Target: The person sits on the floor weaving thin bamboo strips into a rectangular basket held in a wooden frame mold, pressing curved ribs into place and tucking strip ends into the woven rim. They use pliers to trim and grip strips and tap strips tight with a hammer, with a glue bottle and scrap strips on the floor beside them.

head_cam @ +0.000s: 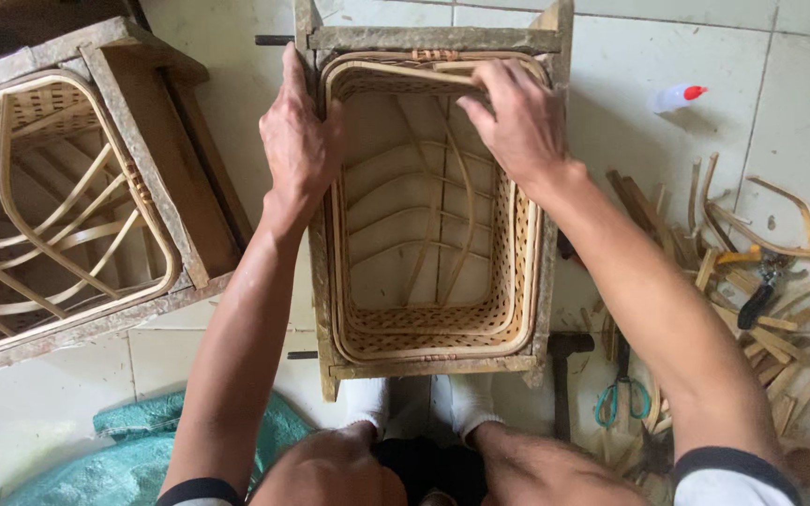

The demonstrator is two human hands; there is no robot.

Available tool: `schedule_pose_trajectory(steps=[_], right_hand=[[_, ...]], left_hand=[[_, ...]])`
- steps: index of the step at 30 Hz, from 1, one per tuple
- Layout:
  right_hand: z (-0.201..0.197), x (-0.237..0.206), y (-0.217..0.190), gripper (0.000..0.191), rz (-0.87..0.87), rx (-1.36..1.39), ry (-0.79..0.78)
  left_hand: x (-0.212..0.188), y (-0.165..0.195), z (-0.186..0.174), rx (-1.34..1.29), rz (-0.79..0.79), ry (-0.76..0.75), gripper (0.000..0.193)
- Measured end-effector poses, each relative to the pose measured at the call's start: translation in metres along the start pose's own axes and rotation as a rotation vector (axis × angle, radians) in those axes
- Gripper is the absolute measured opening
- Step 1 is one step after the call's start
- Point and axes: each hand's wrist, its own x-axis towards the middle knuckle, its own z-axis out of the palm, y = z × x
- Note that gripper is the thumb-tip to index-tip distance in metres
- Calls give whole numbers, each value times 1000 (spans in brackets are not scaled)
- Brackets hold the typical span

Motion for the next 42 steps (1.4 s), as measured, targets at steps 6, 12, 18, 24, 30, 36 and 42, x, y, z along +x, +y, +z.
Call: schedule_pose_trajectory(steps=[6, 12, 18, 24, 30, 36, 42], right_hand=[[18, -9, 3, 23, -85, 1, 123], [41, 6, 30, 32, -192, -266, 248], [48, -1, 38, 26, -262, -301, 280], [8, 12, 29, 27, -314, -197, 215], [-2, 30, 26, 22, -264, -90, 76], [-4, 32, 24, 24, -295, -93, 72], [-2, 31, 26, 21, -270, -61, 67]], left_hand=[[1, -4, 1, 17, 16, 2, 81], [3, -7, 2, -42, -141, -88, 74], [1, -7, -1, 15, 15, 6, 78], [-3, -7, -1, 6, -16, -23, 68], [2, -5, -9, 30, -140, -157, 72], [17, 34, -4, 404, 466, 88, 41], [45, 55, 15, 247, 778, -91, 34]])
